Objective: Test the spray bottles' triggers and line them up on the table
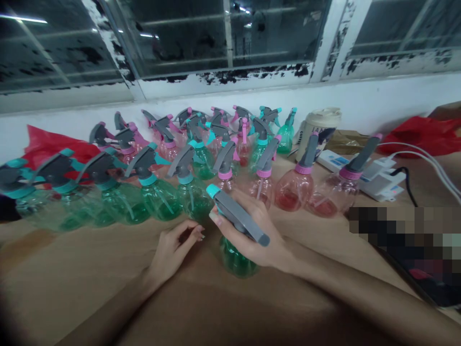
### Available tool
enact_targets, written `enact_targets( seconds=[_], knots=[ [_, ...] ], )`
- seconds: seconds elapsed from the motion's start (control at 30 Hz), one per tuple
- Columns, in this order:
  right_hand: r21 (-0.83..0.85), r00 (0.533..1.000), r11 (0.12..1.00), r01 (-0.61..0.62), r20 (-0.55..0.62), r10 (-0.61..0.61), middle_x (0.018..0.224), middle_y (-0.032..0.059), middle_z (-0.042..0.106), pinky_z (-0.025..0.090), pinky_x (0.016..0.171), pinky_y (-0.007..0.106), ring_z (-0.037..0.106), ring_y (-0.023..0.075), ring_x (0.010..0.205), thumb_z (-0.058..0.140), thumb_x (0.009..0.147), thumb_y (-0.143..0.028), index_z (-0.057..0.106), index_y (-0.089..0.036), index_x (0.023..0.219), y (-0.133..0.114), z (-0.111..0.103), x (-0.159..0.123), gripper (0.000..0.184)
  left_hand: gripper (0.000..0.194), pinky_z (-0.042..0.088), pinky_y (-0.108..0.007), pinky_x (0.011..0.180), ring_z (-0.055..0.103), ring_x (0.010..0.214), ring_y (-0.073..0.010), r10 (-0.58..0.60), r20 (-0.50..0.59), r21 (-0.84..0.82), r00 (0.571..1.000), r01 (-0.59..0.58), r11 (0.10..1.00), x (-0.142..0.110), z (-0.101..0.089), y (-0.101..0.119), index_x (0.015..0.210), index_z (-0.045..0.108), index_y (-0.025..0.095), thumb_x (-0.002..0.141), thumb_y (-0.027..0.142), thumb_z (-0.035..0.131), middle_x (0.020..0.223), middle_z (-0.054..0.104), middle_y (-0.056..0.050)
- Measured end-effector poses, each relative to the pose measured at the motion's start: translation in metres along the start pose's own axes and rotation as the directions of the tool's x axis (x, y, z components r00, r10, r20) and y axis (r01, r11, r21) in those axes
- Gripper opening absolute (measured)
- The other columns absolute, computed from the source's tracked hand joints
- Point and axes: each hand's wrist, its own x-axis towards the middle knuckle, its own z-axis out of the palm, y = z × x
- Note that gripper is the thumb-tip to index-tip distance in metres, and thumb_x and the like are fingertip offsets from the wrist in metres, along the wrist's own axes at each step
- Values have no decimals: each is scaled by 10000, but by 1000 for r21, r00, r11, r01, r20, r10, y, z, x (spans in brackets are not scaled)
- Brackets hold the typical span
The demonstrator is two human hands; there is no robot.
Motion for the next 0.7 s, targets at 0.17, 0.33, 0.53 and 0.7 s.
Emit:
enact_targets(
  seconds=[0.17,0.33,0.53,0.7],
  knots=[
    [27,1000,1000,-7,-9,8,759,-26,548,426,630,298,520,122,672,550,847,-188,517,-225,739,-2,0,1,119,234,427,-229,590,586,586,-124,20,-6,26,1000,-20,999,0,0,1,788,584,209,931,338,449,641,624,40],
    [41,999,998,-49,20,48,872,11,589,458,741,331,577,169,822,575,830,-217,562,-220,887,-2,0,1,58,205,437,-220,588,594,605,-121,29,-1,53,1000,-29,998,1,-1,0,799,588,211,927,308,460,676,640,42],
    [57,998,996,-69,14,68,843,10,589,467,715,332,575,177,782,584,830,-274,592,-231,969,3,1,-2,146,137,498,-289,754,645,796,-169,87,17,157,996,-89,984,-1,2,0,943,588,222,918,271,463,895,670,-3],
    [136,994,986,-97,64,89,770,-4,610,487,668,325,584,170,685,574,841,-285,549,-260,1130,9,1,-4,291,152,494,-369,852,626,952,-211,152,50,201,987,-159,967,-2,4,3,1001,580,228,915,247,457,1014,650,-40]
  ],
)
